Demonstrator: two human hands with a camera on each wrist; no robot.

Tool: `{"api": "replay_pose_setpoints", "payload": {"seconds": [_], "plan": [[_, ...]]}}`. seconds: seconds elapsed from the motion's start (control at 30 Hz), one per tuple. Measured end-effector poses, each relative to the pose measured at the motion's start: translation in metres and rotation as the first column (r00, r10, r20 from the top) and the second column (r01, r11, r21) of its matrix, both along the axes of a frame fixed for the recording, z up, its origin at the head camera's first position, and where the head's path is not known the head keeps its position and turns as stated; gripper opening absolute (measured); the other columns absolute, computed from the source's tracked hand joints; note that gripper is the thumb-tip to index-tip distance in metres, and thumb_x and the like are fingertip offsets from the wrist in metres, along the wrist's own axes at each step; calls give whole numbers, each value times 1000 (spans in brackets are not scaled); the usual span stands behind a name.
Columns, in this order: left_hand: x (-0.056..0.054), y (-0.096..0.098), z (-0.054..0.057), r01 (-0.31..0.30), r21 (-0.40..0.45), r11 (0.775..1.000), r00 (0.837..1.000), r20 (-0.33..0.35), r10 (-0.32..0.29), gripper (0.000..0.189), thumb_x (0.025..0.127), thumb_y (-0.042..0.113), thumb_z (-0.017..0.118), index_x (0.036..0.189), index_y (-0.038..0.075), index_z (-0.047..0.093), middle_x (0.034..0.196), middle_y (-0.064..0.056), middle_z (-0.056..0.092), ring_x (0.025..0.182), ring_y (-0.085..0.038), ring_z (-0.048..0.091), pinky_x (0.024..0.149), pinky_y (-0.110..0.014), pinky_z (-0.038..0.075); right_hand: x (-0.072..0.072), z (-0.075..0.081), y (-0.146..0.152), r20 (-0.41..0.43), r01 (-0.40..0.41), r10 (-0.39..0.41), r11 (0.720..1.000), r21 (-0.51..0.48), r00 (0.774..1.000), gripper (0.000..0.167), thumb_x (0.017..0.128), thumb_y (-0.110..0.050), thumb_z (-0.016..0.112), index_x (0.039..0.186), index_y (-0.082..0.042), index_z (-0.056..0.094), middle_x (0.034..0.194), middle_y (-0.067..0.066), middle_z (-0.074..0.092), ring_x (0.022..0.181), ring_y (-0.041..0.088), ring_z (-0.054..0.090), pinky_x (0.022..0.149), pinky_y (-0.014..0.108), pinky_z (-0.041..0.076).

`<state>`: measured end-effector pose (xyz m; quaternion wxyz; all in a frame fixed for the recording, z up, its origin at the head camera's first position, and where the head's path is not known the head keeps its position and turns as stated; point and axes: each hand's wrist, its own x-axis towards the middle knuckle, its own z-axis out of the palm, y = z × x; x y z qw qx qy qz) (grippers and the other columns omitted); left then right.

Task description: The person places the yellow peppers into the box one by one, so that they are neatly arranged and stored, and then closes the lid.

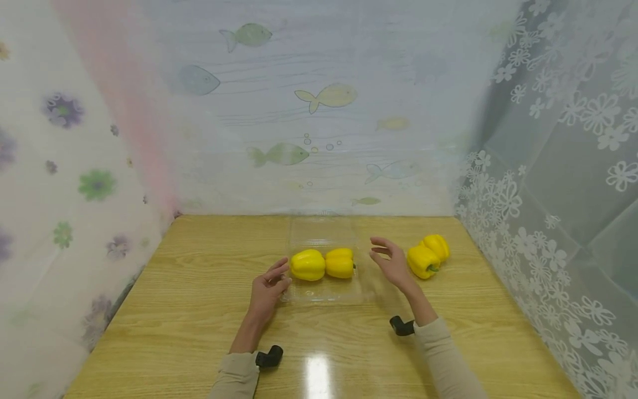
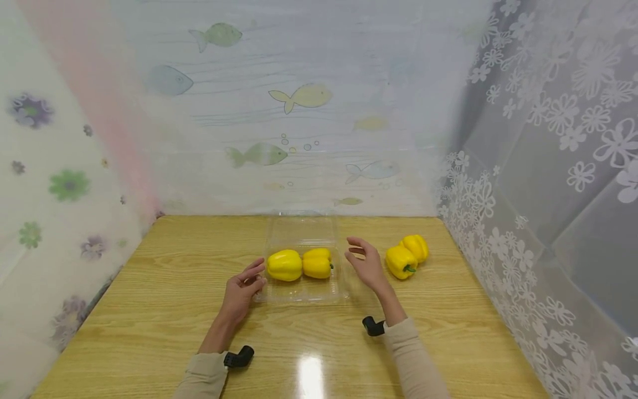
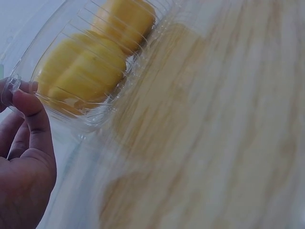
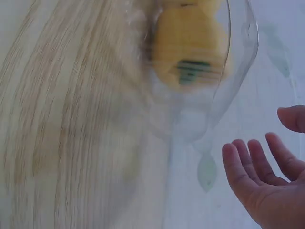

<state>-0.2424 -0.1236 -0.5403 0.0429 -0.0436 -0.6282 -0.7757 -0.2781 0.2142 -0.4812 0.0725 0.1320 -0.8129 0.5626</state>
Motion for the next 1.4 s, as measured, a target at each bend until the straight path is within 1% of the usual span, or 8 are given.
{"api": "replay_pose_setpoints", "payload": {"seconds": [0.2,0.4,0.57,0.73,0.87,1.0,1.2,1.4], "plan": [[1,-1,1,6,-11,1000,1000,2,-6,37,92,-8,67,129,-11,64,151,-14,52,85,-10,54,66,-17,48,5,1,19,-30,53,-51,996,65,998,42,102,-3,58,141,8,51,143,31,50,127,52,51,104,59,47],[1,-3,-1,12,-1,1000,1000,9,-12,37,92,-9,66,129,-11,64,151,-12,52,84,-11,53,65,-17,48,3,-2,41,-73,183,-177,979,85,981,40,100,-2,60,139,6,53,142,27,51,127,47,51,104,59,46],[0,-2,0,15,11,1000,1000,7,-15,37,92,-10,66,129,-12,64,151,-12,52,83,-11,53,64,-18,47,-2,-9,58,-163,353,-342,934,47,926,36,93,7,63,129,5,62,134,25,56,126,40,49,106,56,45],[0,-2,2,19,21,1000,1000,11,-19,37,92,-10,65,129,-12,63,151,-12,52,84,-11,53,63,-17,46,0,-14,71,-236,475,-455,879,32,859,36,86,11,66,122,11,64,128,31,58,127,47,46,108,62,35],[2,-1,4,17,26,1000,1000,20,-17,37,92,-11,65,129,-12,63,151,-11,52,85,-11,53,63,-17,46,1,-18,80,-234,528,-496,843,100,836,41,83,9,70,123,14,61,126,35,57,127,52,42,112,63,25],[2,-1,5,14,34,999,1000,27,-14,38,92,-12,64,130,-12,63,151,-10,52,85,-10,53,62,-17,46,3,-18,86,-143,523,-504,828,202,852,52,83,3,72,130,17,55,129,38,53,126,54,39,112,63,23],[1,0,3,13,34,999,999,29,-14,37,92,-11,65,129,-12,63,151,-11,53,89,-11,53,63,-17,46,9,-15,93,54,380,-419,866,326,906,67,88,-2,71,145,14,39,143,37,39,137,53,30,116,64,23],[0,0,1,16,43,999,1000,26,-17,38,92,-11,65,129,-12,63,151,-11,53,91,-11,53,63,-17,47,14,-14,98,75,359,-396,886,293,915,69,87,-1,73,146,12,39,145,38,35,137,53,31,116,65,26]]}}
